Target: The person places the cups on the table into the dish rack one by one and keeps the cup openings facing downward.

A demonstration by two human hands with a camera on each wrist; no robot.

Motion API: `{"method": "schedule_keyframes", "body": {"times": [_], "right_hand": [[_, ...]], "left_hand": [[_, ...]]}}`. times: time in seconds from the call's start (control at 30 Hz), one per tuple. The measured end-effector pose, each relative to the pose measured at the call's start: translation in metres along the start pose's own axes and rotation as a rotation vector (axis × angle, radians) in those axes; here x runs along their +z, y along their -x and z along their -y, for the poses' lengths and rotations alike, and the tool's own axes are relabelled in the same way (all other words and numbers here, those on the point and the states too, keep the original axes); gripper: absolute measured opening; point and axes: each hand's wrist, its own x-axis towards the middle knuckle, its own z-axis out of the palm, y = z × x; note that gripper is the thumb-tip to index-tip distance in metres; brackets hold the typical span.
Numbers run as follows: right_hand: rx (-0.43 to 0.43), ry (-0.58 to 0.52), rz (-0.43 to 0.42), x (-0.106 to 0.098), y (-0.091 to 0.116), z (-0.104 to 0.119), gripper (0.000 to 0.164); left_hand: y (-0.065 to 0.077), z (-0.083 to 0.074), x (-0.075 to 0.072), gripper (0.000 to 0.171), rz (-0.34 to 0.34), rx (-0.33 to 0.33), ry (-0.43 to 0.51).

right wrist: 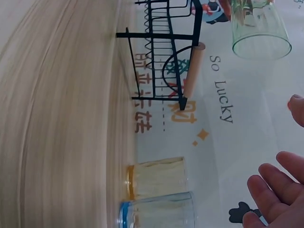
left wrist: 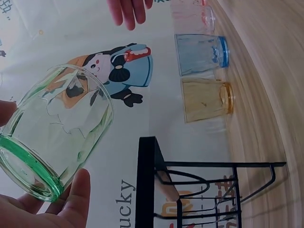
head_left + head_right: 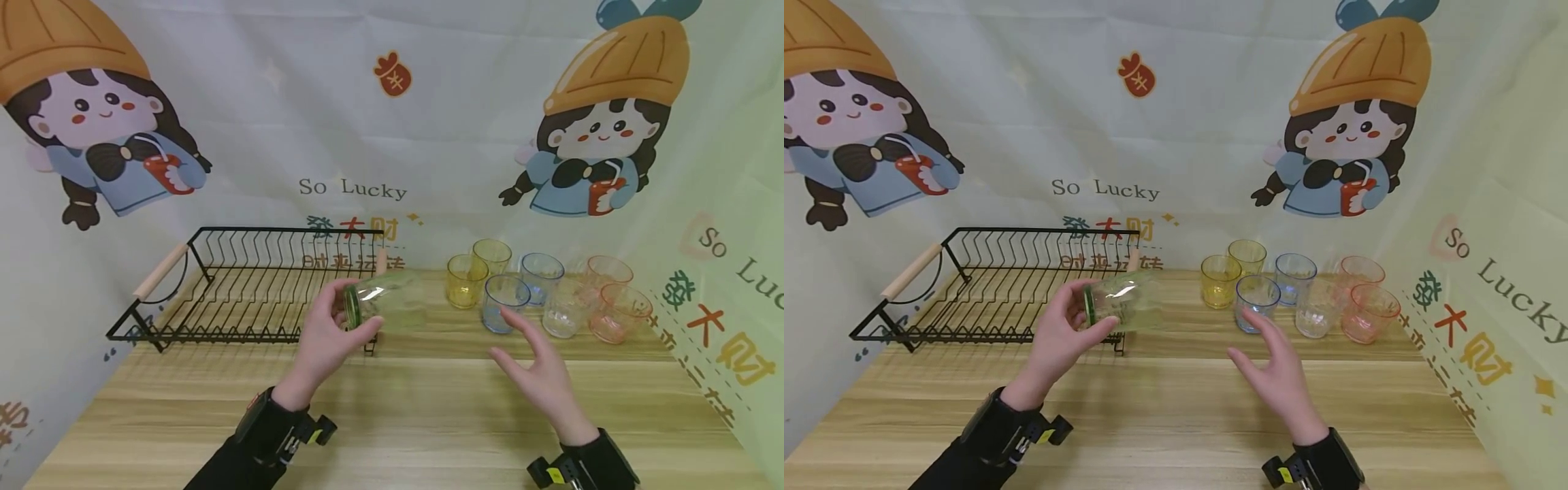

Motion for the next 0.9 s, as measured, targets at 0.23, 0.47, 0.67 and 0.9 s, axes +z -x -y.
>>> {"method": "schedule_keyframes", "body": {"times": [0.23, 0.47, 0.67, 0.9], "right_hand": [[-0.019, 0.096, -0.017, -0.005, 0.005, -0.016, 0.059], [-0.012, 0.114, 0.000, -0.013, 0.007, -0.024, 0.057], [-0.021, 0.139, -0.011, -0.016, 0.008, -0.033, 0.059], [-0.051, 0.182, -0.022, -0.021, 0.009, -0.040, 0.060]], "left_hand": [[-0.006, -0.005, -0.019, 0.068, -0.008, -0.051, -0.076], [-0.013, -0.008, -0.037, 0.075, -0.004, -0.088, -0.207], [-0.021, -0.010, -0.052, 0.077, 0.012, -0.110, -0.262], [-0.030, -0.013, -0.067, 0.082, 0.024, -0.132, -0.361]]}}
